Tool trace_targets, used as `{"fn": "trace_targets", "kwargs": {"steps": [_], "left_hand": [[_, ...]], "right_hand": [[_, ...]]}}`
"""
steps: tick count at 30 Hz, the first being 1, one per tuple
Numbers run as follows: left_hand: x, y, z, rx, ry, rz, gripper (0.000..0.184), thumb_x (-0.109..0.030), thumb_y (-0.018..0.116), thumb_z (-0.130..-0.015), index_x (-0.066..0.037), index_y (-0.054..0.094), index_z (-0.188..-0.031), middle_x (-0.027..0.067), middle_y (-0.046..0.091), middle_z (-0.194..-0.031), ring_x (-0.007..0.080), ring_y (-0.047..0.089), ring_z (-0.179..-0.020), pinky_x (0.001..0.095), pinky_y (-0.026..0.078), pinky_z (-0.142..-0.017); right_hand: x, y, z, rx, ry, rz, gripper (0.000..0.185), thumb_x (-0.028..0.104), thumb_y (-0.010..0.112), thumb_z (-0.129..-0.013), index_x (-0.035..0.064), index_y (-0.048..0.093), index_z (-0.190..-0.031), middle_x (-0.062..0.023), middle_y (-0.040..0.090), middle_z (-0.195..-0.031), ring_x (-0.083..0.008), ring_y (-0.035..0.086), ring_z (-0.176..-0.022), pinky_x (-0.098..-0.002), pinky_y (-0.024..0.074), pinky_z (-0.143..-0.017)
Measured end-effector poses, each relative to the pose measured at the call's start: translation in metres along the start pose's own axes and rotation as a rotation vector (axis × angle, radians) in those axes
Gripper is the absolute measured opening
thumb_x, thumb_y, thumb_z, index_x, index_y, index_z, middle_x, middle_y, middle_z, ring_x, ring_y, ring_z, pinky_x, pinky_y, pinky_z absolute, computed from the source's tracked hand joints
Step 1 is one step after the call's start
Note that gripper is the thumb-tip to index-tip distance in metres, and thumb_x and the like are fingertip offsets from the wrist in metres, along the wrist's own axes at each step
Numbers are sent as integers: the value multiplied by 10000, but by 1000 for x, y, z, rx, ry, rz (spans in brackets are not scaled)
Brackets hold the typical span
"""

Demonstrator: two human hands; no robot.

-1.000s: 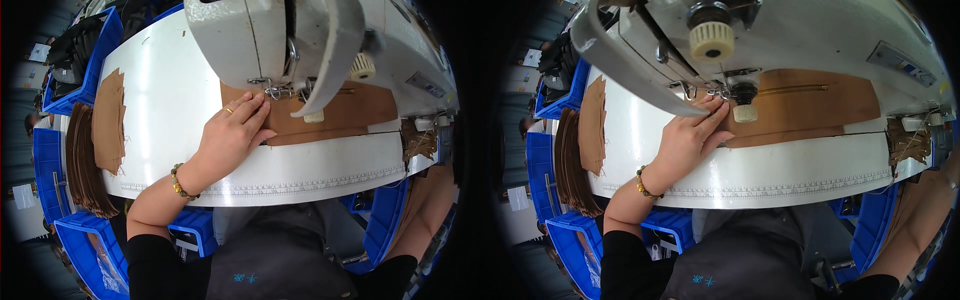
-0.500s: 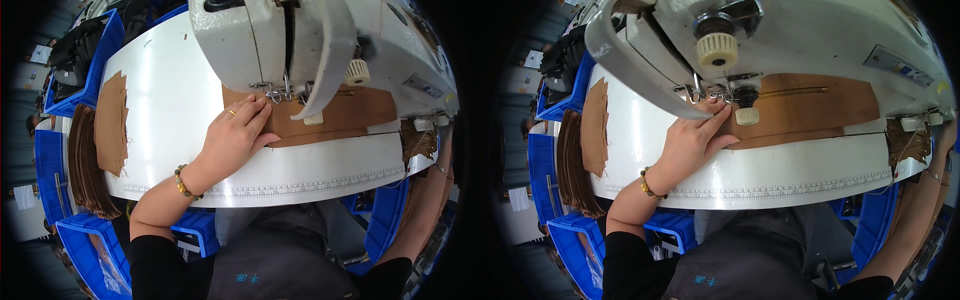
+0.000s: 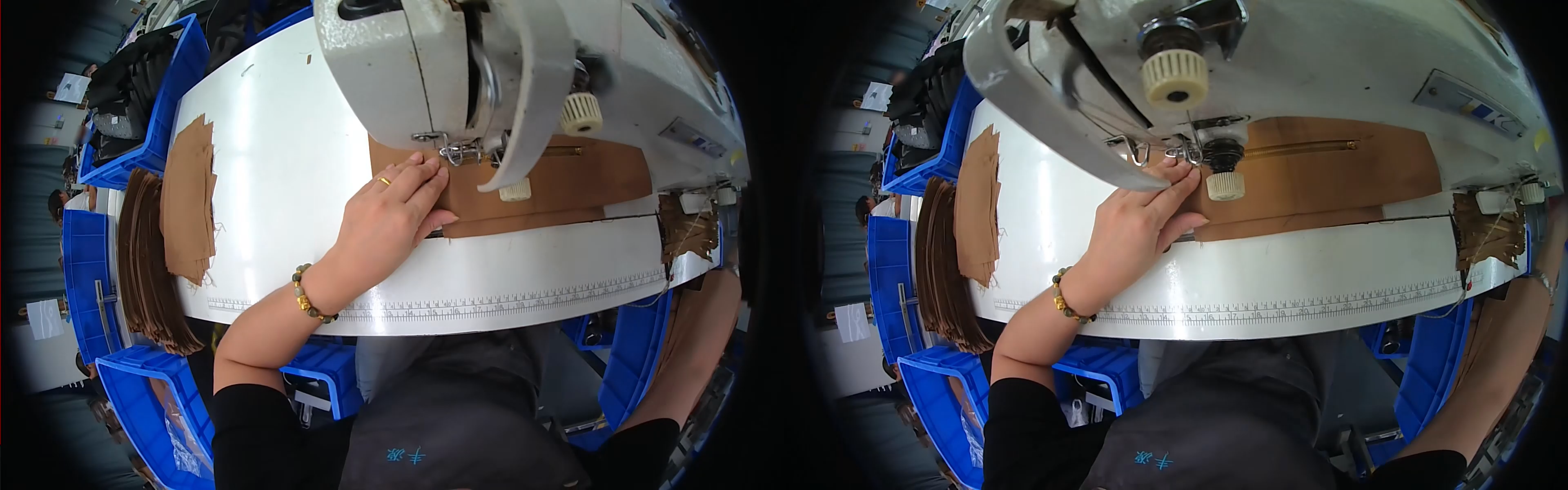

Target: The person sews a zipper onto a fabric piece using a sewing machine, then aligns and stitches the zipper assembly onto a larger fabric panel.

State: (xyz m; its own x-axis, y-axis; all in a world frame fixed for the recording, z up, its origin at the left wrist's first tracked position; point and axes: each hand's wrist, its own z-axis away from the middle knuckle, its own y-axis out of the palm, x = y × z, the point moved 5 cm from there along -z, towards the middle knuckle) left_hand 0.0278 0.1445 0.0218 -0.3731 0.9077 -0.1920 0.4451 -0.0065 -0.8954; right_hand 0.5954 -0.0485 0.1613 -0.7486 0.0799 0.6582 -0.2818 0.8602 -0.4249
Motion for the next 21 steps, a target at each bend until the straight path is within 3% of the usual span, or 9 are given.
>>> {"fn": "trace_targets", "kwargs": {"steps": [9,12,17,19,21], "left_hand": [[2,2,0,70,-58,50,475,-331,791,-869,-40,729,-1239,83,711,-1255,276,664,-1243,370,565,-987],[2,-2,-2,42,-27,27,417,-304,818,-857,-22,721,-1148,77,717,-1239,301,737,-1005,371,616,-806],[3,0,0,150,-104,-3,394,-310,846,-829,-17,727,-1065,107,715,-1226,295,728,-996,376,611,-783],[-1,-5,-6,67,-71,6,375,-298,850,-823,-33,727,-1058,104,716,-1216,301,723,-998,376,606,-787],[1,-2,-3,115,-96,14,424,-295,858,-811,-60,745,-1145,101,722,-1189,313,718,-1000,380,601,-819]], "right_hand": [[-14,-3,-1,-8,18,-192,436,229,647,-999,-64,621,-1322,-233,607,-1360,-358,598,-1222,-506,458,-1071],[-18,-4,0,-10,14,-274,456,230,648,-997,-66,613,-1341,-236,597,-1389,-367,590,-1251,-515,449,-1096],[-27,-4,2,1,-4,-429,489,233,649,-993,-69,601,-1374,-241,580,-1439,-381,576,-1300,-531,434,-1137],[-31,-7,4,0,-12,-490,503,234,649,-991,-71,596,-1388,-242,574,-1458,-387,571,-1320,-537,428,-1154],[-34,-9,6,8,-27,-568,517,235,650,-990,-72,591,-1401,-244,567,-1478,-392,565,-1339,-544,422,-1170]]}}
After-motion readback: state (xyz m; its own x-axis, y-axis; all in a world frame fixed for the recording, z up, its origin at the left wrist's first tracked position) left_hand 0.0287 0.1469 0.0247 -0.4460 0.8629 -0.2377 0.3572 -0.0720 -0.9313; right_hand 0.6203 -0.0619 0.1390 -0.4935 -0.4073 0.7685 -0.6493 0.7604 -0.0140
